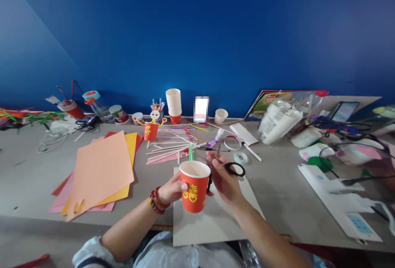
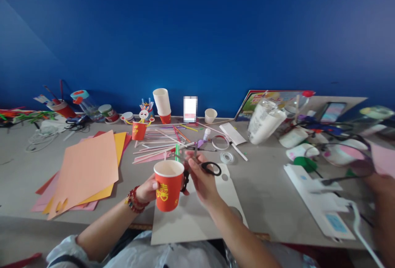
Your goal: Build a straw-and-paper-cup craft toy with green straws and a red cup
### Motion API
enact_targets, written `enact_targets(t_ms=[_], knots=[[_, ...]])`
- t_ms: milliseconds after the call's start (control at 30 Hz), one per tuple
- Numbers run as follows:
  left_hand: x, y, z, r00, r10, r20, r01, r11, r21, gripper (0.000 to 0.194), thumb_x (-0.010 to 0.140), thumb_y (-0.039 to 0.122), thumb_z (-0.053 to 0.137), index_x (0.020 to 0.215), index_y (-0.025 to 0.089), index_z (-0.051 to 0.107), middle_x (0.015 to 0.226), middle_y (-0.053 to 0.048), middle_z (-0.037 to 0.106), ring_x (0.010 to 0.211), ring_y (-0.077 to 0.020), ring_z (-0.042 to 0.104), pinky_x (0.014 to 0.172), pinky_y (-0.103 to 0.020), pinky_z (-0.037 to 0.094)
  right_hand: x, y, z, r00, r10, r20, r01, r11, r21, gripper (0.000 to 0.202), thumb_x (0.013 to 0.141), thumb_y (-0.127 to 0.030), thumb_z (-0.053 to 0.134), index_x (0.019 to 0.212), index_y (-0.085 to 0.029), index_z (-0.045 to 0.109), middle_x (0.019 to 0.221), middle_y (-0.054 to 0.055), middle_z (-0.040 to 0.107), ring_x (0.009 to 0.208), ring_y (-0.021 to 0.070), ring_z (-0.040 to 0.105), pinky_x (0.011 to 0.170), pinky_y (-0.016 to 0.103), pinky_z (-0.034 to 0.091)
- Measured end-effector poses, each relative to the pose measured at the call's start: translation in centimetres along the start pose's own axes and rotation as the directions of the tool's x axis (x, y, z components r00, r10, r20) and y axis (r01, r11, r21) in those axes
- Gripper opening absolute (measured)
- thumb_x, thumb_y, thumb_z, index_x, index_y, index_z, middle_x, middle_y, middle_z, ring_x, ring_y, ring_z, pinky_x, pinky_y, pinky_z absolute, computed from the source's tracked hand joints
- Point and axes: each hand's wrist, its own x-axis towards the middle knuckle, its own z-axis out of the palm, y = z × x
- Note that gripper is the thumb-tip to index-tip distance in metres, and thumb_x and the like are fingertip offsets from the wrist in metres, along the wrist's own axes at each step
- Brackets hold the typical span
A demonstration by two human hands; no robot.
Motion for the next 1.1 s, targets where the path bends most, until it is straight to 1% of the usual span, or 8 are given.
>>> enact_targets(t_ms=[167,300,633,767,867,933,1033,1100], knots=[[-0.5,0.6,0.2,0.996,0.065,-0.060,-0.068,0.997,-0.046,0.075,0.065,0.054,0.082,0.124,0.013,0.061,0.113,-0.017,0.071,0.106,-0.0346,0.068,0.091,-0.045,0.053,0.0,-1.0,-1.2,0.985,-0.154,-0.082,0.139,0.976,-0.171,0.026,0.083,-0.045,0.070,0.095,-0.022,0.067,0.072,0.000,0.069,0.067,0.0194,0.065,0.064,0.032,0.052],[0.0,1.7,0.6,0.911,0.174,-0.375,-0.280,0.926,-0.252,0.053,0.077,0.052,0.074,0.118,0.020,0.064,0.112,-0.009,0.073,0.107,-0.0261,0.068,0.094,-0.040,0.053,-1.1,-1.5,-2.0,0.936,-0.279,-0.214,0.217,0.938,-0.271,0.030,0.090,-0.047,0.062,0.108,-0.023,0.064,0.075,0.001,0.074,0.072,0.0191,0.069,0.072,0.032,0.053],[1.1,1.5,3.3,0.857,-0.011,-0.515,-0.292,0.813,-0.504,0.042,0.085,0.045,0.068,0.114,0.015,0.064,0.109,-0.009,0.072,0.094,-0.0208,0.068,0.087,-0.035,0.053,-2.5,-0.4,1.5,0.878,-0.453,0.156,0.443,0.645,-0.622,0.054,0.080,-0.039,0.076,0.126,-0.027,0.051,0.129,0.011,0.064,0.098,0.0249,0.067,0.084,0.039,0.056],[0.7,0.8,3.2,0.876,0.016,-0.482,-0.214,0.908,-0.359,0.052,0.087,0.053,0.061,0.122,0.015,0.062,0.118,-0.012,0.069,0.105,-0.0231,0.066,0.095,-0.035,0.050,-2.0,-1.0,1.7,0.801,-0.539,0.262,0.528,0.427,-0.734,0.056,0.077,-0.033,0.079,0.125,-0.026,0.051,0.120,0.010,0.066,0.102,0.0269,0.066,0.086,0.040,0.056],[-0.1,1.8,2.1,0.822,0.314,-0.475,-0.283,0.949,0.137,0.065,0.082,0.059,0.064,0.135,0.023,0.053,0.142,-0.013,0.054,0.132,-0.0312,0.050,0.110,-0.046,0.039,-2.1,-1.5,1.4,0.762,-0.570,0.307,0.559,0.340,-0.756,0.049,0.080,-0.031,0.076,0.122,-0.026,0.050,0.115,0.010,0.068,0.100,0.0276,0.066,0.086,0.041,0.056],[-0.8,3.4,1.3,0.726,0.630,-0.274,-0.311,0.657,0.687,0.093,0.065,0.055,0.082,0.144,0.028,0.042,0.152,-0.013,0.042,0.144,-0.0361,0.033,0.118,-0.054,0.022,-2.3,-1.7,1.3,0.782,-0.528,0.332,0.554,0.343,-0.759,0.048,0.081,-0.031,0.075,0.122,-0.027,0.050,0.113,0.010,0.068,0.099,0.0287,0.067,0.085,0.042,0.056],[-1.6,5.7,1.1,0.822,0.559,0.109,-0.141,0.013,0.990,0.094,0.065,0.045,0.085,0.146,0.027,0.041,0.154,-0.015,0.040,0.147,-0.0423,0.022,0.116,-0.067,-0.005,-2.6,-1.7,1.5,0.820,-0.448,0.355,0.538,0.396,-0.744,0.048,0.081,-0.031,0.075,0.122,-0.027,0.050,0.112,0.011,0.068,0.098,0.0299,0.066,0.083,0.043,0.056],[-1.7,6.4,1.5,0.869,0.447,0.212,-0.152,-0.167,0.974,0.085,0.075,0.038,0.078,0.148,0.026,0.037,0.147,-0.016,0.050,0.145,-0.0410,0.029,0.116,-0.067,-0.006,-2.7,-1.6,1.8,0.810,-0.443,0.383,0.564,0.414,-0.714,0.048,0.080,-0.029,0.075,0.121,-0.026,0.050,0.113,0.012,0.068,0.098,0.0298,0.066,0.083,0.043,0.056]])
